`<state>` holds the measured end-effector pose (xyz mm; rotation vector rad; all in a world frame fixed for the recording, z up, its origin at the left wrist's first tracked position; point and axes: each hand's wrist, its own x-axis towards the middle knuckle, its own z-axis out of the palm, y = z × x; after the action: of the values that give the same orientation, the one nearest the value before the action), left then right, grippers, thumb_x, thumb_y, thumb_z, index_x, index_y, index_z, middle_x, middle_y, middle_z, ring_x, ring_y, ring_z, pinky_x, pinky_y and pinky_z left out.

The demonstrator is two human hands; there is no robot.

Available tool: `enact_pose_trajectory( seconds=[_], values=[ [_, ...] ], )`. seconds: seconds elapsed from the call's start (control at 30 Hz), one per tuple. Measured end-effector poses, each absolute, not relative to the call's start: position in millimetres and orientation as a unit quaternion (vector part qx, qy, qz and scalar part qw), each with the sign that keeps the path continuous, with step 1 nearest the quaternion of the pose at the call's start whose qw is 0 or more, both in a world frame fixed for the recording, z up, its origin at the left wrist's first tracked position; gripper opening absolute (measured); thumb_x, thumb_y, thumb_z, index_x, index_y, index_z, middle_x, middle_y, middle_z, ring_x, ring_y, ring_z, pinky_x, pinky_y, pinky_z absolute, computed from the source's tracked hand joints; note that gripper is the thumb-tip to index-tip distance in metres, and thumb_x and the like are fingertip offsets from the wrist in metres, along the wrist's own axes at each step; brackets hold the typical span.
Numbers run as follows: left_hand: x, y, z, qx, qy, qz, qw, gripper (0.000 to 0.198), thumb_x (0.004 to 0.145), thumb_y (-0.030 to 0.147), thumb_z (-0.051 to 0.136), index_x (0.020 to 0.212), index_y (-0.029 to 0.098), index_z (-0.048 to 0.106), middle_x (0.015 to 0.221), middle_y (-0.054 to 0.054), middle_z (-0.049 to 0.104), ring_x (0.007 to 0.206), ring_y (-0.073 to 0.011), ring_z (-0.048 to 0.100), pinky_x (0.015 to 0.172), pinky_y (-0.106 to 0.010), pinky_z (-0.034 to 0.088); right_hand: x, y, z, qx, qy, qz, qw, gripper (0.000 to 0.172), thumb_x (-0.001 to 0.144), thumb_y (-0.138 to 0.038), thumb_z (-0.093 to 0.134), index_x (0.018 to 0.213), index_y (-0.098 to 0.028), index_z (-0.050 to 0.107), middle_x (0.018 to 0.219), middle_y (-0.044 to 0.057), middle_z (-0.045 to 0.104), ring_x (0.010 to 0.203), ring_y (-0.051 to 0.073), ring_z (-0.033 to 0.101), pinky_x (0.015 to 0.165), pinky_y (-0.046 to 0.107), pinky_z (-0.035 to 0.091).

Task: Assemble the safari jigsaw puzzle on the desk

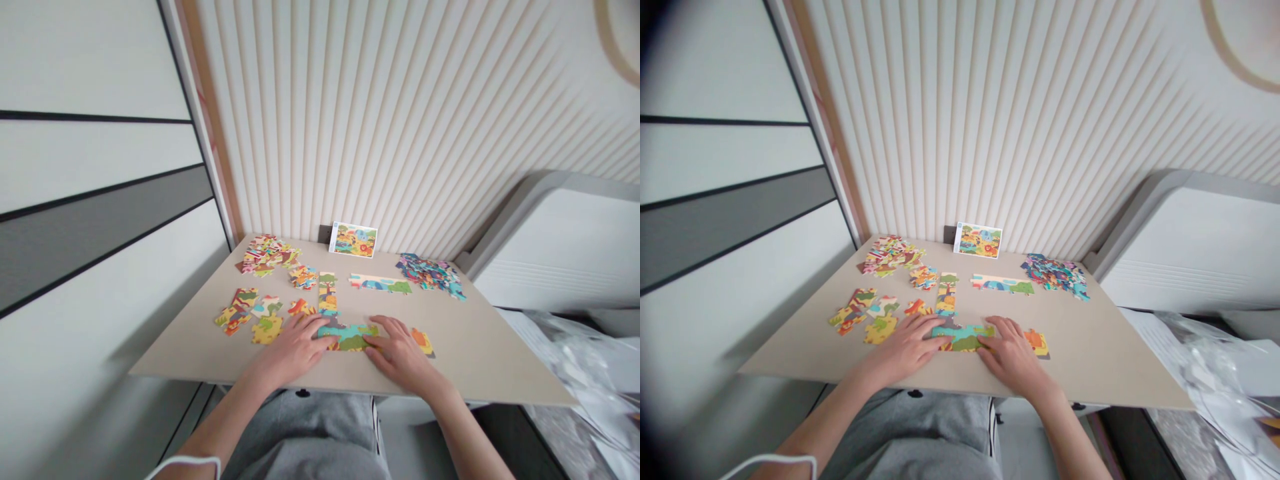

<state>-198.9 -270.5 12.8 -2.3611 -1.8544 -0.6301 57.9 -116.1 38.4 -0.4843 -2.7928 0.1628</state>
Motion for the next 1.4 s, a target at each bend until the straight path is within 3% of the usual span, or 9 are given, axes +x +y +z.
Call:
enact_pose_trajectory(
  seconds=[0.17, 0.33, 0.53, 0.77, 0.97, 1.23, 1.4],
  values=[
    [-199, -271, 12, -0.769, -0.606, -0.197, 0.036, 0.040, 0.097, 0.022, 0.057, 0.134, 0.037, 0.061, 0.142, -0.004, 0.054, 0.134, -0.0253, 0.045, 0.114, -0.048, 0.035, 52, -134, 26, -0.196, -0.957, 0.077, 0.199, 0.024, 0.100, -0.030, 0.053, 0.115, -0.024, 0.071, 0.121, 0.011, 0.067, 0.113, 0.025, 0.062, 0.100, 0.045, 0.048],
    [-199, -270, 11, -0.773, -0.599, -0.204, 0.045, 0.039, 0.098, 0.022, 0.055, 0.133, 0.036, 0.061, 0.141, -0.005, 0.054, 0.134, -0.0255, 0.046, 0.114, -0.048, 0.036, 58, -133, 18, -0.215, -0.937, 0.093, 0.259, 0.026, 0.101, -0.028, 0.049, 0.116, -0.025, 0.070, 0.116, 0.010, 0.069, 0.112, 0.024, 0.062, 0.102, 0.044, 0.046],
    [-198, -272, 12, -0.768, -0.604, -0.211, 0.043, 0.040, 0.098, 0.022, 0.053, 0.136, 0.034, 0.058, 0.140, -0.005, 0.055, 0.134, -0.0242, 0.047, 0.114, -0.048, 0.038, 103, -97, 0, -0.357, -0.863, 0.043, 0.356, 0.034, 0.101, -0.038, 0.045, 0.104, -0.021, 0.074, 0.109, 0.013, 0.072, 0.102, 0.027, 0.065, 0.094, 0.045, 0.048],
    [-193, -277, 14, -0.758, -0.605, -0.239, 0.048, 0.025, 0.098, 0.020, 0.055, 0.120, 0.025, 0.066, 0.129, -0.006, 0.063, 0.130, -0.0239, 0.051, 0.113, -0.047, 0.040, 136, -71, -21, -0.402, -0.874, 0.043, 0.269, 0.041, 0.098, -0.048, 0.045, 0.099, -0.023, 0.077, 0.110, 0.010, 0.072, 0.099, 0.028, 0.066, 0.092, 0.044, 0.050],
    [-191, -280, 14, -0.745, -0.616, -0.253, 0.037, 0.024, 0.098, 0.019, 0.054, 0.120, 0.022, 0.064, 0.116, -0.006, 0.068, 0.115, -0.0213, 0.061, 0.106, -0.041, 0.046, 128, -68, -28, -0.387, -0.892, 0.013, 0.232, 0.048, 0.096, -0.056, 0.046, 0.124, -0.024, 0.070, 0.131, 0.011, 0.065, 0.119, 0.031, 0.060, 0.098, 0.049, 0.048],
    [-196, -287, 18, -0.716, -0.638, -0.278, 0.061, 0.030, 0.098, 0.020, 0.052, 0.125, 0.025, 0.063, 0.119, -0.007, 0.068, 0.117, -0.0231, 0.060, 0.109, -0.046, 0.044, 132, -62, -38, -0.388, -0.891, 0.012, 0.237, 0.047, 0.096, -0.055, 0.045, 0.123, -0.024, 0.069, 0.134, 0.010, 0.064, 0.120, 0.031, 0.060, 0.097, 0.048, 0.050],
    [-242, -315, 13, -0.644, -0.712, -0.256, 0.113, 0.042, 0.094, 0.027, 0.058, 0.136, 0.024, 0.057, 0.135, -0.010, 0.061, 0.132, -0.0270, 0.050, 0.113, -0.048, 0.041, 131, -62, -38, -0.383, -0.890, 0.013, 0.248, 0.046, 0.096, -0.054, 0.045, 0.121, -0.024, 0.070, 0.131, 0.011, 0.066, 0.119, 0.031, 0.061, 0.098, 0.049, 0.050]
  ],
)
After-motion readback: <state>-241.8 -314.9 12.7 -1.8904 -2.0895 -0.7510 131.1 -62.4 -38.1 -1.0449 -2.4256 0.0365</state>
